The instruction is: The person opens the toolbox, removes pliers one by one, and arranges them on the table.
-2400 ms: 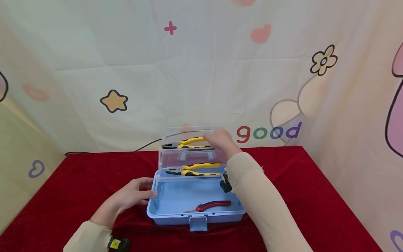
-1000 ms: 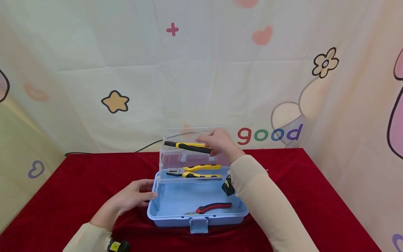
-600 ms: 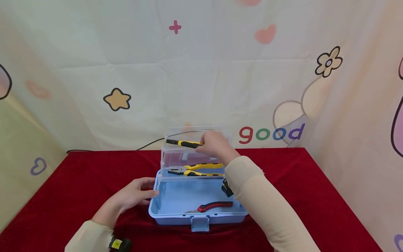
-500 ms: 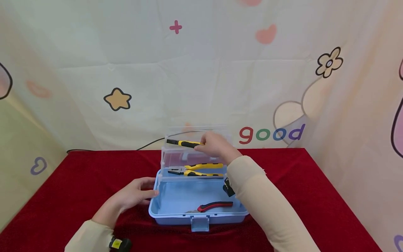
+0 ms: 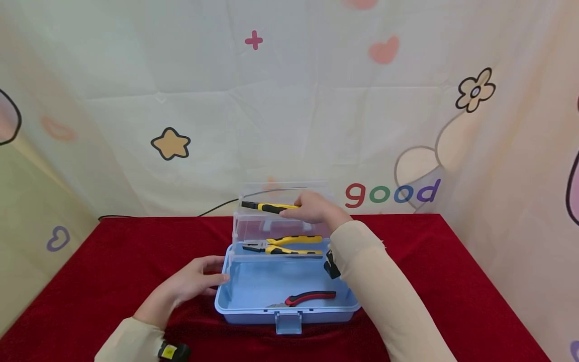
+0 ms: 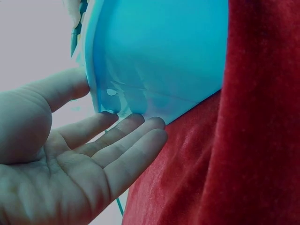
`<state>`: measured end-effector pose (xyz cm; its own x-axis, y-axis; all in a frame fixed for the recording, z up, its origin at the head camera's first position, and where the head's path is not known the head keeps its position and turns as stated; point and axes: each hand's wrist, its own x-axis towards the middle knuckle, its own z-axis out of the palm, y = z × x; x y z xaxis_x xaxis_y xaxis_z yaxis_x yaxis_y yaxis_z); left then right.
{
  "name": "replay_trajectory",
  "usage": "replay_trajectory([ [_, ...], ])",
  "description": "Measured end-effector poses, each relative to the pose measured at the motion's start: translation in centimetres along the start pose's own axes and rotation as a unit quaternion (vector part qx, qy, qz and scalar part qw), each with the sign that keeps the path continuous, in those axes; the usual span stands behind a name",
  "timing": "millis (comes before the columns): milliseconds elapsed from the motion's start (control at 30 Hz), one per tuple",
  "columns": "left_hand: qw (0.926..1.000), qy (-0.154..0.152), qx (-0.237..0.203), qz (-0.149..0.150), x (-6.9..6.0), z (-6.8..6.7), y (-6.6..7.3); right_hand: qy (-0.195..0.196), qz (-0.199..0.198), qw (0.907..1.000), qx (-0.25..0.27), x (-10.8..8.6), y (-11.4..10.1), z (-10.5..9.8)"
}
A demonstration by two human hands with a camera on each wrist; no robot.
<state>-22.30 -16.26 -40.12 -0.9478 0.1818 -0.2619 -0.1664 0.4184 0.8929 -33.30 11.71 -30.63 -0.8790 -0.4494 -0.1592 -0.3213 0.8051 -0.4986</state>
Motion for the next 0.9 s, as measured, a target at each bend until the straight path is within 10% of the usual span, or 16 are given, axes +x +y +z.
replay_trajectory([
  [900, 1.0000, 0.001, 0.001, 0.001, 0.0, 0.1, 0.0, 0.083, -0.041, 0.9953, 0.029, -1.2, 0.8, 0.8],
])
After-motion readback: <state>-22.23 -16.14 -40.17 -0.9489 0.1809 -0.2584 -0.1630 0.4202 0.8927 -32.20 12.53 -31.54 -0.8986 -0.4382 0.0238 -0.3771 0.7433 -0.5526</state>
